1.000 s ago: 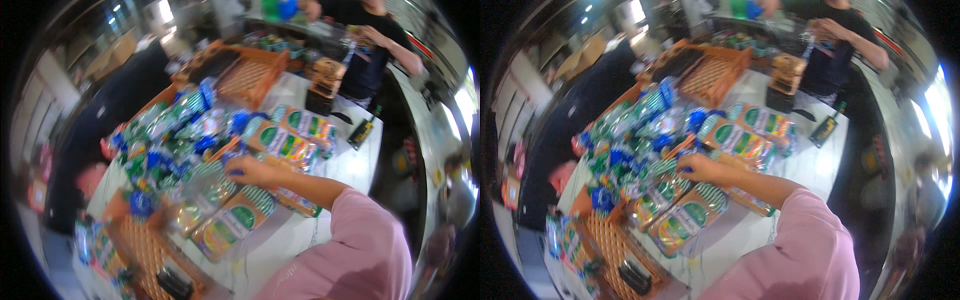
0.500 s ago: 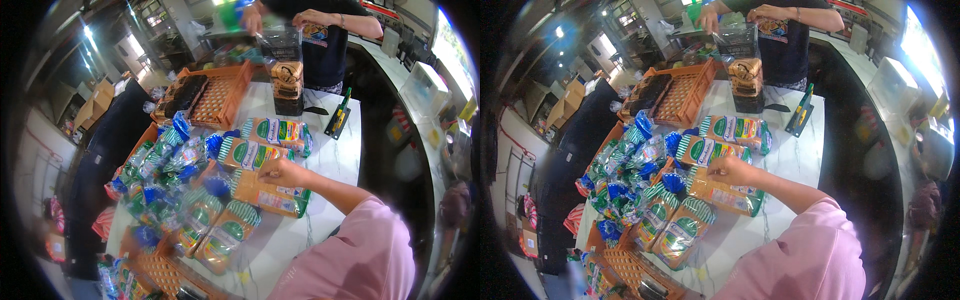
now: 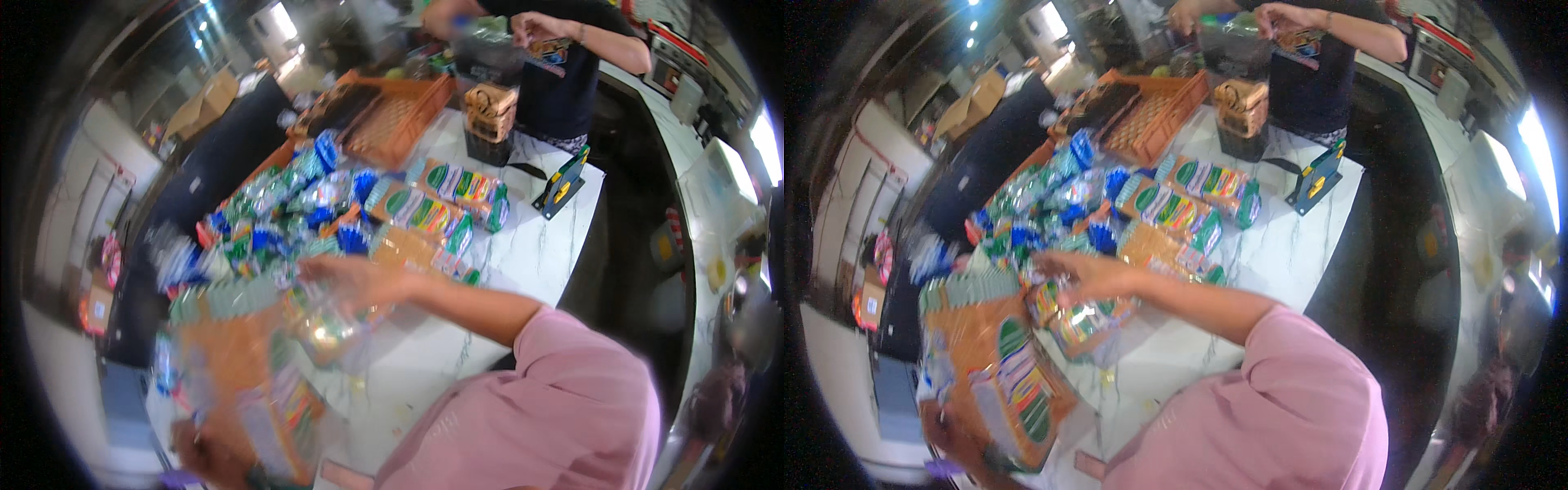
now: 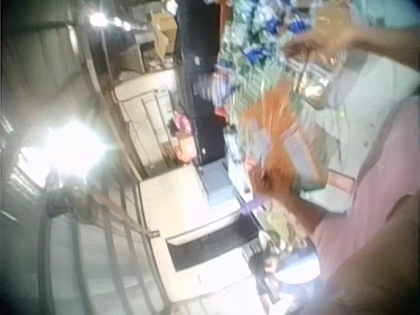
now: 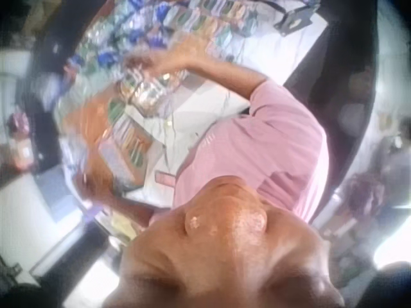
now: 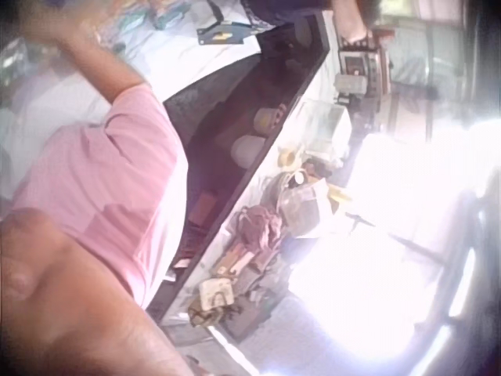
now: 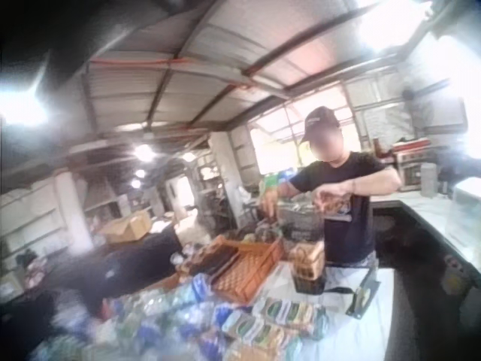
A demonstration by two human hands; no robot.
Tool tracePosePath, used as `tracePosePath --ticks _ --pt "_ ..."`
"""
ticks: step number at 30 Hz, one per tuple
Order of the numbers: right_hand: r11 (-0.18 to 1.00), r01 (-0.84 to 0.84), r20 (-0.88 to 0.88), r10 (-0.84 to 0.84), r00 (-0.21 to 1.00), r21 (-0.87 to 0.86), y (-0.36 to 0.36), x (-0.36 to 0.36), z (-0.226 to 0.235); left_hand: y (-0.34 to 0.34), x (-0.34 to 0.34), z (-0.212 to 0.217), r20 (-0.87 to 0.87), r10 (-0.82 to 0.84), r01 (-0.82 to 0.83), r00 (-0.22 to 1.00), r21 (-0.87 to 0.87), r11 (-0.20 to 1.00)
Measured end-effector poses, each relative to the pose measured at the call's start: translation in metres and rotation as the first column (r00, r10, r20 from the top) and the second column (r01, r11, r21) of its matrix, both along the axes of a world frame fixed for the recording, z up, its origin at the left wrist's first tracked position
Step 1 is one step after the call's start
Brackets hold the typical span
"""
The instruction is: The person packs small, individually wrapped items into clear plastic bags. They repeatedly pick up items from a table, place them into a bag, and then set the filled bag down. Another person is visible in the background working at the same table.
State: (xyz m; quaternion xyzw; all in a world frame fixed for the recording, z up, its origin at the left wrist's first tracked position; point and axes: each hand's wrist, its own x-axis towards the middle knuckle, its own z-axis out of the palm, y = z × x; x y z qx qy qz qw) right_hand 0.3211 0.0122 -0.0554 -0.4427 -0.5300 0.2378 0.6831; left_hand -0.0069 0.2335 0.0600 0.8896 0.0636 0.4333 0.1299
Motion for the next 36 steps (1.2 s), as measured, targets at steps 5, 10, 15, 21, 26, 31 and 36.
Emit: tracePosePath --ticks 5,10,15,21,26,31,36 --pt "0.986 -0.164 -0.315 0.162 0.935 0.021 -0.061 0.002 0.057 -0.085 0.075 -0.078 0.012 -0.037 0.037 0.999 -0.590 0.807" --pt "0.973 -0.222 -0.219 0.204 0.954 -0.064 -0.086 -0.011 0.040 -0.096 0.113 -0.196 0.487 -0.331 0.544 0.808 -0.832 0.106" --pt "0.844 0.139 0.202 -0.038 0.979 -0.518 -0.079 -0.048 -0.007 -0.093 0.114 -0.334 0.328 -0.337 0.303 0.882 -0.945 -0.127" --pt "0.973 0.192 -0.759 -0.223 0.612 -0.131 -0.056 -0.040 -0.023 -0.129 0.108 -0.247 0.003 -0.172 0.076 0.985 -0.906 0.417" --pt "0.998 0.049 -0.822 -0.063 0.566 -0.043 -0.045 -0.081 0.048 -0.169 0.101 -0.146 0.184 -0.264 0.315 0.947 -0.698 0.643" --pt "0.980 0.051 -0.787 -0.185 0.588 -0.192 -0.029 -0.073 0.027 -0.189 0.129 -0.134 0.086 -0.259 0.270 0.962 -0.435 0.859" --pt "0.994 0.003 -0.768 -0.087 0.634 -0.110 -0.045 -0.055 0.024 -0.188 0.150 -0.146 -0.009 -0.233 0.212 0.972 -0.386 0.898"
